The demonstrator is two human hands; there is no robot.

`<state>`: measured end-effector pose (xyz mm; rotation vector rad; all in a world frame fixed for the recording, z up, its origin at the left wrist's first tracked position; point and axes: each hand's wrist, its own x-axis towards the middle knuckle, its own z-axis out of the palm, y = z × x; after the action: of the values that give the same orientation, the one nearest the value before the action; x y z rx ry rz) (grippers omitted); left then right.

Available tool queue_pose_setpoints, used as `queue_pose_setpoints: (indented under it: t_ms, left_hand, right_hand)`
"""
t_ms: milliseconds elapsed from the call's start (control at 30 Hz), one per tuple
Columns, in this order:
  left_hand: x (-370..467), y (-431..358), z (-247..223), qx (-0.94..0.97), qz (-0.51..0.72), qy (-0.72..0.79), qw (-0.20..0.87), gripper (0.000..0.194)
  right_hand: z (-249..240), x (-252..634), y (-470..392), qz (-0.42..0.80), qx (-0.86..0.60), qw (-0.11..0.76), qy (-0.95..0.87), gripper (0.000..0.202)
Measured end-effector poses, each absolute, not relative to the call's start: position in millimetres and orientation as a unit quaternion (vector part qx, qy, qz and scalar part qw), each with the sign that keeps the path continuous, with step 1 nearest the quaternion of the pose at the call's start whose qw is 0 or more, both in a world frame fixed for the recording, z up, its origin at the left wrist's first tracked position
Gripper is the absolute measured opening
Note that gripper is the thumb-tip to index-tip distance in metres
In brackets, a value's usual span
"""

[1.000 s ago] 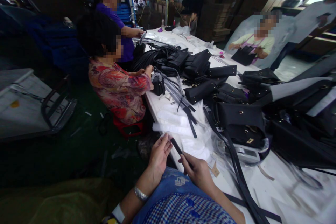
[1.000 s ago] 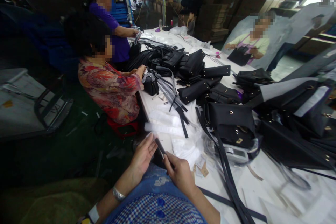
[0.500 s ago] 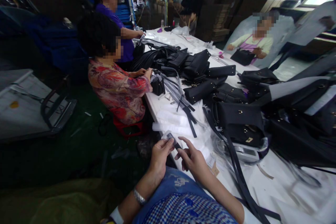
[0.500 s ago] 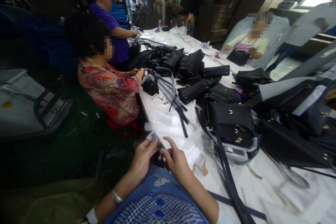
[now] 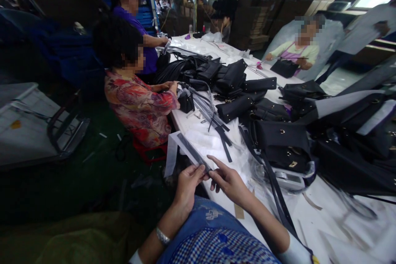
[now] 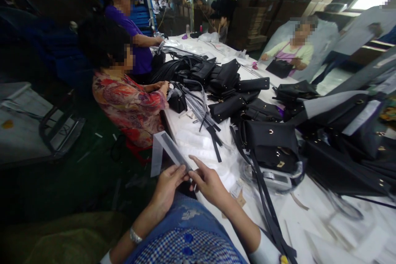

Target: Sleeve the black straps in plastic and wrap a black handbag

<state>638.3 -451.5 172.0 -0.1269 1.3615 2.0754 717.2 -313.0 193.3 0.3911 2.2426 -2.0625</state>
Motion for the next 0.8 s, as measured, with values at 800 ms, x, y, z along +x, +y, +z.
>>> queue_pose_setpoints:
  t_ms: [800]
  left_hand:
    - [621.0,-488.6,161.8,-0.159,0.785,0.533,0.272,0.034]
  right_hand:
    - [187.6,735.6,-304.6,-0.697,0.112,0.122,0.697,0.069]
